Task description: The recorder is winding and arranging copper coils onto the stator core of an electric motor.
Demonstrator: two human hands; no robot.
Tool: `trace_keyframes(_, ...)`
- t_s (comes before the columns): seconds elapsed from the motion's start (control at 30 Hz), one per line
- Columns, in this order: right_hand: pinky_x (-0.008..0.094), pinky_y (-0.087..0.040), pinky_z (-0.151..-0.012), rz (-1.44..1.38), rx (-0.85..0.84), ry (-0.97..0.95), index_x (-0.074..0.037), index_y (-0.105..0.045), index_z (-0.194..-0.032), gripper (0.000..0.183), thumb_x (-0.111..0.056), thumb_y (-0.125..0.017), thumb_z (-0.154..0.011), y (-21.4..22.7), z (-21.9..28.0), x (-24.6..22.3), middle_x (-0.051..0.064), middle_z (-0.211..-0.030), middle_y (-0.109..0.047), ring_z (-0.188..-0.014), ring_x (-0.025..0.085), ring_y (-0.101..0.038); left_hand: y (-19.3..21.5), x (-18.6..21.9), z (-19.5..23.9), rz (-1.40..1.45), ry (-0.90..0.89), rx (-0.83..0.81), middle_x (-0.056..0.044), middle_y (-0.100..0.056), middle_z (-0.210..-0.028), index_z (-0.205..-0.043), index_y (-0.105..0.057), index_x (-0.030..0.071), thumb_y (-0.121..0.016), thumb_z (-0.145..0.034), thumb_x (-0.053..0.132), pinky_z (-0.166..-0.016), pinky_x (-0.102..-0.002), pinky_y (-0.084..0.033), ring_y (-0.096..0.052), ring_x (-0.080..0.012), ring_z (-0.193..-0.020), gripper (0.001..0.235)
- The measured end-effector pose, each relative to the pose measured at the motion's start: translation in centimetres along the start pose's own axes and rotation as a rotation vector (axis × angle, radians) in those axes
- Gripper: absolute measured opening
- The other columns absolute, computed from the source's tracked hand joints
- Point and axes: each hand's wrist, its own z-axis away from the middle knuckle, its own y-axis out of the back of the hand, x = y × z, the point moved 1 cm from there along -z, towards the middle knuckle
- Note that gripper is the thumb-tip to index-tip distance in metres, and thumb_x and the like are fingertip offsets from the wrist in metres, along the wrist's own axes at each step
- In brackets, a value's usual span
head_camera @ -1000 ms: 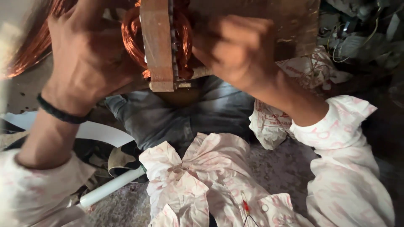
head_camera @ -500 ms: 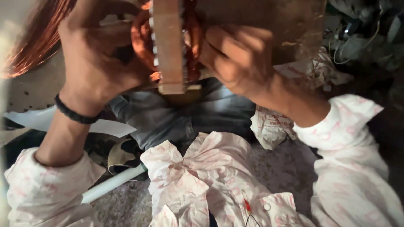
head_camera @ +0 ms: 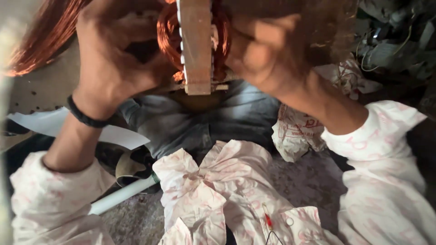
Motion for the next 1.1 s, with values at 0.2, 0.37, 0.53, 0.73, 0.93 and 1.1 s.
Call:
trace_keyframes(0.2,0.031,-0.055,-0.059,0.187,0.072,0.041,-0.007,-0.075,-0.097,0.009,-0.011,-0.083,-0.097,-0.8,1.6,0.6,0.009,-0.105,-0.074,-0.071,0.017,-0.07,-1.1,1.1,-0.1,-0.09,-0.021,0.094,-0.01,-0.057,-0.147,-0.124,-0.074,0.006,-0.079,-0.089,0.013,-0.098,-0.033,-0.063,-0.073,-0.0238,-0.118,0.036)
trace_keyframes(0.37,0.03,-0.052,-0.055,0.267,-0.023,0.203,-0.007,-0.071,-0.088,0.01,-0.011,-0.08,-0.09,0.7,0.2,-0.1,0.007,-0.096,-0.072,-0.068,0.016,-0.067,-1.0,2.3,-0.6,-0.384,-0.015,0.075,-0.016,-0.055,-0.144,-0.104,-0.079,0.012,-0.086,-0.082,0.018,-0.061,-0.038,-0.054,-0.074,-0.0248,-0.093,0.024)
trace_keyframes(0.53,0.031,-0.051,-0.052,0.22,-0.088,0.237,-0.008,-0.071,-0.084,0.009,-0.015,-0.077,-0.086,-0.4,1.4,1.3,0.005,-0.088,-0.069,-0.062,0.015,-0.063,-0.4,3.8,-0.6,-0.346,0.082,-0.012,-0.018,-0.04,-0.155,-0.122,-0.073,0.012,-0.084,-0.082,0.016,-0.063,-0.04,-0.057,-0.075,-0.0298,-0.098,0.041)
trace_keyframes(0.73,0.031,-0.049,-0.049,0.264,-0.096,0.18,-0.006,-0.074,-0.083,0.005,-0.011,-0.075,-0.083,-0.2,1.0,-0.6,0.005,-0.086,-0.07,-0.059,0.013,-0.061,-2.0,5.2,-0.3,-0.255,0.097,0.027,-0.025,-0.019,-0.162,-0.136,-0.062,-0.001,-0.088,-0.076,0.04,-0.102,-0.048,-0.059,-0.061,-0.0447,-0.132,0.077)
trace_keyframes(0.93,0.03,-0.049,-0.059,0.022,0.131,-0.173,-0.002,-0.078,-0.11,0.023,0.0,-0.077,-0.086,1.2,2.4,-2.6,0.006,-0.089,-0.066,-0.072,0.016,-0.061,-1.3,2.3,-0.1,-0.26,0.022,-0.027,-0.021,-0.022,-0.165,-0.123,-0.071,0.002,-0.087,-0.082,0.044,-0.098,-0.046,-0.057,-0.059,-0.0351,-0.136,0.061)
trace_keyframes(1.1,0.029,-0.053,-0.066,-0.164,0.378,-0.319,-0.006,-0.074,-0.119,0.03,0.001,-0.078,-0.089,-0.2,3.7,-3.0,0.012,-0.105,-0.062,-0.083,0.019,-0.063,1.0,2.2,-1.4,-0.297,-0.162,-0.091,-0.018,-0.031,-0.161,-0.114,-0.076,-0.001,-0.087,-0.073,0.044,-0.102,-0.048,-0.054,-0.055,-0.0394,-0.136,0.062)
